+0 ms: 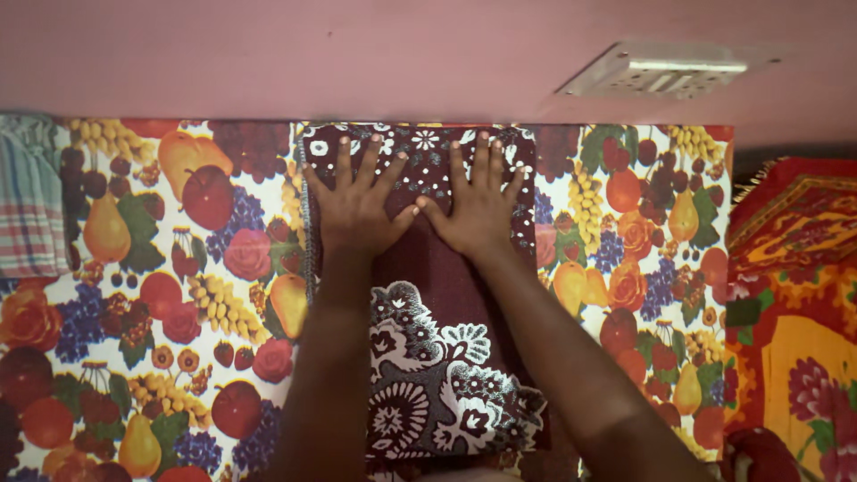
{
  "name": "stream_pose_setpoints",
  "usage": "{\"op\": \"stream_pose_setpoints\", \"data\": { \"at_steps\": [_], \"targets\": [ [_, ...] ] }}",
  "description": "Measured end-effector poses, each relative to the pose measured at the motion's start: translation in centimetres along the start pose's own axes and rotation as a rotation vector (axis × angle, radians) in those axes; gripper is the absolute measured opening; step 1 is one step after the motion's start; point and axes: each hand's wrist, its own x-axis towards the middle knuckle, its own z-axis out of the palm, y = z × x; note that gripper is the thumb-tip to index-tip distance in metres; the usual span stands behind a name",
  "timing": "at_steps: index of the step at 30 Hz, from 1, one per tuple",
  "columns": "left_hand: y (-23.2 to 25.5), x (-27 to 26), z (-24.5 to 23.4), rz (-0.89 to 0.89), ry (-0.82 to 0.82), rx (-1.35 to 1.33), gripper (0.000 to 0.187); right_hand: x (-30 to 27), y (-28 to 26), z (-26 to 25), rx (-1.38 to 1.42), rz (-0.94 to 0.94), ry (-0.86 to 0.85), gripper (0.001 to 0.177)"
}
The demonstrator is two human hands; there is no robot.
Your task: The person folds a maroon patterned textile on a table, smoothing and aligning the edges before stacking it. They then pick up a red and beige towel from a nearby bed, unfold it, and begin folding it on the table.
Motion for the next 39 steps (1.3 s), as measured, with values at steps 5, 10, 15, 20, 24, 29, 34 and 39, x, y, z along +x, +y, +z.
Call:
{"op": "stream_pose_setpoints", "data": {
  "at_steps": [5,10,15,20,24,29,34,39],
  "targets": [
    [0.1,0.1,0.2,0.005,-0.018,0.028,0.073,0.0,0.0,-0.2,0.03,0.007,0.013,0.103],
    [0.0,0.0,0.1,0.01,-0.001,0.037,0.07,0.0,-0.3,-0.1,0.025,0.009,0.034,0.099],
    [0.0,-0.1,0.0,0.004,-0.005,0.007,0.069,0.0,-0.3,0.1,0.006,-0.009,0.053,0.097],
    [-0.1,0.2,0.0,-0.016,-0.037,-0.021,0.067,0.2,-0.2,0.5,0.008,-0.029,0.118,0.094],
    [-0.3,-0.3,0.5,-0.019,-0.122,-0.024,0.07,-0.3,0.0,1.1,-0.002,-0.039,0.151,0.094],
    [1.2,1.0,2.2,0.116,-0.187,-0.019,0.068,0.3,0.1,1.1,-0.056,-0.026,0.159,0.09],
    [2.5,1.4,4.3,0.19,-0.192,-0.169,0.063,-0.1,0.7,1.9,-0.058,-0.018,0.157,0.083],
    [1.5,2.2,3.3,0.143,-0.231,-0.121,0.067,0.2,0.4,1.7,-0.052,-0.038,0.204,0.081]
  ]
}}
